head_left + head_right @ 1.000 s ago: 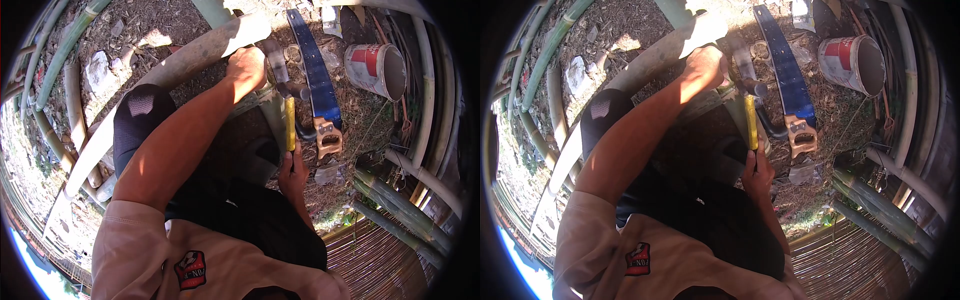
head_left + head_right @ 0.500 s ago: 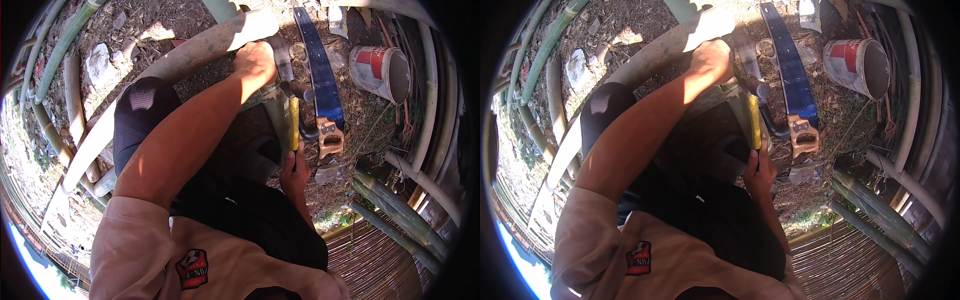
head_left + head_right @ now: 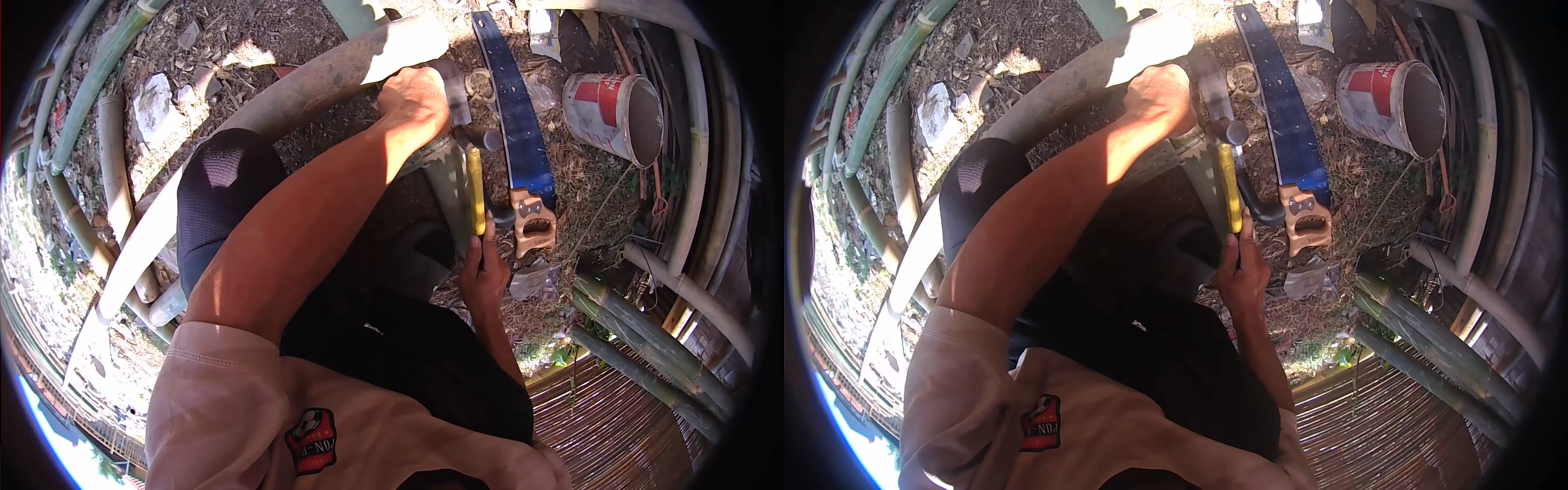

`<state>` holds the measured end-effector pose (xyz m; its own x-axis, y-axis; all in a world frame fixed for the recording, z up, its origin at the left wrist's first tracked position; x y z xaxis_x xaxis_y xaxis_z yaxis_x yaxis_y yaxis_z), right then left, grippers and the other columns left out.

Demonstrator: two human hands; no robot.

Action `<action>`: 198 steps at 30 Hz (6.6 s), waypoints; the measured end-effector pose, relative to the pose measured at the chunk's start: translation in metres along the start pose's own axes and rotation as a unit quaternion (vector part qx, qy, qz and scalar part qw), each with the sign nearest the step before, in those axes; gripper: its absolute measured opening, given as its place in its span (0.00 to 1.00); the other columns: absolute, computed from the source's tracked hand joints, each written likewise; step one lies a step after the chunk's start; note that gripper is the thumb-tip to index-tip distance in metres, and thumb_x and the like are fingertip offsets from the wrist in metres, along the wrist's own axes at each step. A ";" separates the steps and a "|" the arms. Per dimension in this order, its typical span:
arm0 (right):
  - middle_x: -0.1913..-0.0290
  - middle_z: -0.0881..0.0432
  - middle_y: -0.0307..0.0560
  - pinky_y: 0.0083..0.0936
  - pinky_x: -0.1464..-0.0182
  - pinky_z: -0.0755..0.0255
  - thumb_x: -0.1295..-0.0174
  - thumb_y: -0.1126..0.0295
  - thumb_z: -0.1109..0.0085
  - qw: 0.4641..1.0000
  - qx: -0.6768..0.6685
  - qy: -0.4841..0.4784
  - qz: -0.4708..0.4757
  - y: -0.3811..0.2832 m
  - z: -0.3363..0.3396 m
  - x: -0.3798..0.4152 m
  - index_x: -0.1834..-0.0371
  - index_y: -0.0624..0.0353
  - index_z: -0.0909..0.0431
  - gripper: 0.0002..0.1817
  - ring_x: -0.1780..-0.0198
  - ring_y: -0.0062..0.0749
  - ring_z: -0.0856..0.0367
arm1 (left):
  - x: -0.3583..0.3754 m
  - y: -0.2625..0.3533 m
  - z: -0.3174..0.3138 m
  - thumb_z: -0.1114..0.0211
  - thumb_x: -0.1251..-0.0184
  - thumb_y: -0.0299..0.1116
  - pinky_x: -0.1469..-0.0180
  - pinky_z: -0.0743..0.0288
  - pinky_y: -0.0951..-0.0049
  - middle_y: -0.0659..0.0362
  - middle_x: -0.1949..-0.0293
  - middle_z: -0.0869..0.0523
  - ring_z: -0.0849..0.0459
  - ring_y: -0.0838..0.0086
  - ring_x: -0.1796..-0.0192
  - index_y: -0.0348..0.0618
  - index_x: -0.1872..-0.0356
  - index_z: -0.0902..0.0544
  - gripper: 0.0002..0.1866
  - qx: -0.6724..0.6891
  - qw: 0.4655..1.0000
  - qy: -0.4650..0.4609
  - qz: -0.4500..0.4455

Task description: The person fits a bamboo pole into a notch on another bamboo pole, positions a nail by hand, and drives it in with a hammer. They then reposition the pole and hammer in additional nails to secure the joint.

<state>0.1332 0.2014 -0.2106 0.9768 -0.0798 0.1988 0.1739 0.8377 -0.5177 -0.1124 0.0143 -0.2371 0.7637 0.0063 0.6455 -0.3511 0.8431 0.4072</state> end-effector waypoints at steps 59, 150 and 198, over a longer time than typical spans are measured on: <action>0.79 0.20 0.57 0.36 0.74 0.29 0.29 0.60 0.29 0.971 -0.211 -0.038 -0.110 0.056 0.019 -0.016 0.60 0.64 0.17 0.16 0.80 0.37 0.19 | -0.030 0.011 -0.016 0.39 0.20 0.39 0.45 0.23 0.44 0.41 0.50 0.22 0.18 0.38 0.49 0.35 0.46 0.28 0.17 -0.017 0.927 0.124 -0.353; 0.74 0.18 0.67 0.45 0.68 0.27 0.27 0.58 0.33 0.937 -0.260 0.078 -0.221 0.053 -0.008 -0.005 0.59 0.70 0.18 0.20 0.73 0.57 0.17 | -0.021 -0.050 0.067 0.45 0.15 0.38 0.57 0.22 0.44 0.34 0.64 0.12 0.12 0.35 0.58 0.45 0.50 0.19 0.10 0.023 0.902 0.394 -0.174; 0.59 0.12 0.63 0.38 0.57 0.19 0.21 0.64 0.38 0.981 -0.152 0.008 0.118 -0.066 0.094 -0.107 0.35 0.65 0.24 0.20 0.60 0.53 0.09 | -0.003 -0.040 0.030 0.24 0.33 0.32 0.59 0.15 0.61 0.51 0.60 0.06 0.07 0.57 0.62 0.44 0.35 0.30 0.30 0.305 0.841 0.390 -0.218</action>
<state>0.0058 0.2051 -0.1192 0.9958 0.0864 0.0310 -0.0310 0.6344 -0.7724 -0.1168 -0.0359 -0.2356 0.9312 0.3195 -0.1753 0.0240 0.4263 0.9042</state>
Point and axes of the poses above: each hand's wrist, its own x-axis away from the middle knuckle, its own z-axis out of the back of the hand, y = z × x, the point moved 2 cm from there along -x, towards the middle knuckle
